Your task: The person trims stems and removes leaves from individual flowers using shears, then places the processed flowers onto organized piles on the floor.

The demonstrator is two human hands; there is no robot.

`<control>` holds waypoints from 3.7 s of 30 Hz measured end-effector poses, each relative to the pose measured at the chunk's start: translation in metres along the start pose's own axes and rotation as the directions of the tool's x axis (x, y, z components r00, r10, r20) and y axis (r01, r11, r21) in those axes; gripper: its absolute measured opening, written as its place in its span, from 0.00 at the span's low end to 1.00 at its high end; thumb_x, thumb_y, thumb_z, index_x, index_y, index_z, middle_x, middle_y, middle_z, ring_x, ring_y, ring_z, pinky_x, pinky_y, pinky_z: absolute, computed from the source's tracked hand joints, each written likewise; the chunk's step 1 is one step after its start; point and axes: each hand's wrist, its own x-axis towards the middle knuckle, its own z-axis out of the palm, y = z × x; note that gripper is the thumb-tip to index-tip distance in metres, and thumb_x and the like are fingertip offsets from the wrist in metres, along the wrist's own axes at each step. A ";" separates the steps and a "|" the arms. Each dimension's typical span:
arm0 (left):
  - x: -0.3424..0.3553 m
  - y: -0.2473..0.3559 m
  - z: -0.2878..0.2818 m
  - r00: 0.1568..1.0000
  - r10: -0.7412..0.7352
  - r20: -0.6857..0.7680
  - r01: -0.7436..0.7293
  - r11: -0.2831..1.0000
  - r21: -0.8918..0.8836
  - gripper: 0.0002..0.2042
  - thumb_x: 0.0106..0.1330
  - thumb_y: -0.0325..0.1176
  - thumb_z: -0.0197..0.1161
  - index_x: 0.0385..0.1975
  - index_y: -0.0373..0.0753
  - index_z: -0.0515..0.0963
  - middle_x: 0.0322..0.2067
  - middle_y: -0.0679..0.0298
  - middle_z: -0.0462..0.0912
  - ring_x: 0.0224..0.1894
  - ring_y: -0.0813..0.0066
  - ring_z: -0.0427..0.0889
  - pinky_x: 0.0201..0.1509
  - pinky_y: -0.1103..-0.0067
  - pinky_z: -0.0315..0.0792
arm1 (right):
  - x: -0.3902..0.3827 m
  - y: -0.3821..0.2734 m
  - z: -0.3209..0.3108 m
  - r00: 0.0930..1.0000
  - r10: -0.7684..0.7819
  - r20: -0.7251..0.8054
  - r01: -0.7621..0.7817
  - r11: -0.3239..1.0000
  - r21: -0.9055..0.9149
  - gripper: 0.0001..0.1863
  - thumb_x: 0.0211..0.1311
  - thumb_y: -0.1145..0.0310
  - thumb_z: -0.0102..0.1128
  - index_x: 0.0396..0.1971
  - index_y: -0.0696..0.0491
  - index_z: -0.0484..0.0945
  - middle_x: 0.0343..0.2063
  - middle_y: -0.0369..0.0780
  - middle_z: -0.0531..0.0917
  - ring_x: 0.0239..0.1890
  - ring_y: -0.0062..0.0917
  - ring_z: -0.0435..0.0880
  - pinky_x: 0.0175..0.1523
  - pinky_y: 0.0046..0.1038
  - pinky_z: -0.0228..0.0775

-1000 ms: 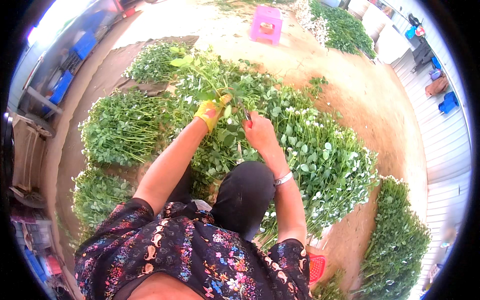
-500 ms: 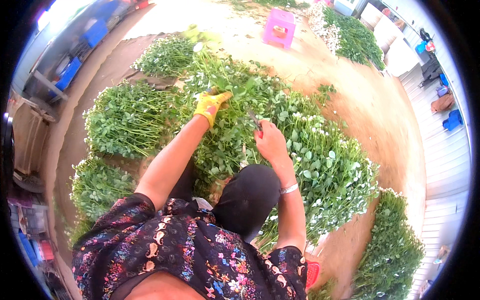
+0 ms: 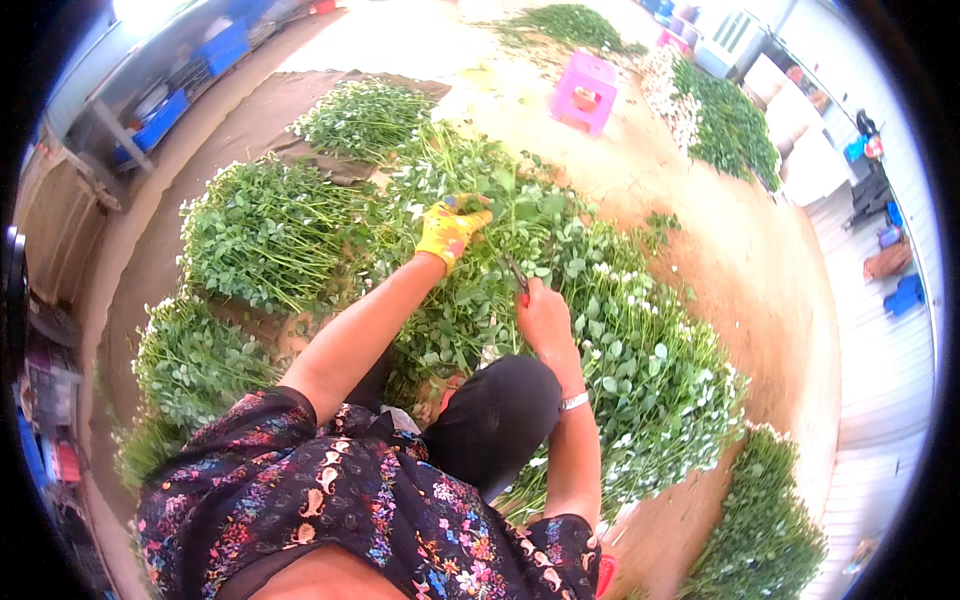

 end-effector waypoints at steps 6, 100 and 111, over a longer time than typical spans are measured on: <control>-0.013 0.018 -0.001 1.000 -0.013 0.024 0.013 1.000 -0.028 0.10 0.57 0.27 0.68 0.39 0.43 0.81 0.29 0.71 0.81 0.19 0.85 0.73 0.23 0.86 0.68 | -0.002 -0.004 -0.011 0.985 0.169 0.013 -0.164 0.932 0.322 0.10 0.59 0.68 0.51 0.32 0.60 0.74 0.23 0.53 0.78 0.29 0.49 0.79 0.34 0.40 0.69; -0.064 0.063 -0.003 0.785 0.231 0.575 -0.378 0.914 0.149 0.12 0.59 0.34 0.68 0.41 0.41 0.81 0.37 0.70 0.83 0.34 0.84 0.76 0.35 0.82 0.73 | 0.001 -0.118 -0.162 0.984 -0.055 -0.168 0.066 0.996 0.060 0.16 0.60 0.67 0.55 0.44 0.60 0.73 0.31 0.50 0.78 0.33 0.44 0.78 0.41 0.36 0.70; -0.072 0.079 -0.005 0.818 0.138 0.559 -0.379 0.860 0.341 0.14 0.57 0.38 0.69 0.41 0.42 0.82 0.33 0.68 0.82 0.30 0.83 0.78 0.34 0.81 0.74 | 0.013 -0.141 -0.162 0.987 -0.147 0.067 0.152 0.985 -0.081 0.10 0.59 0.68 0.55 0.34 0.59 0.72 0.30 0.50 0.78 0.34 0.47 0.78 0.40 0.41 0.69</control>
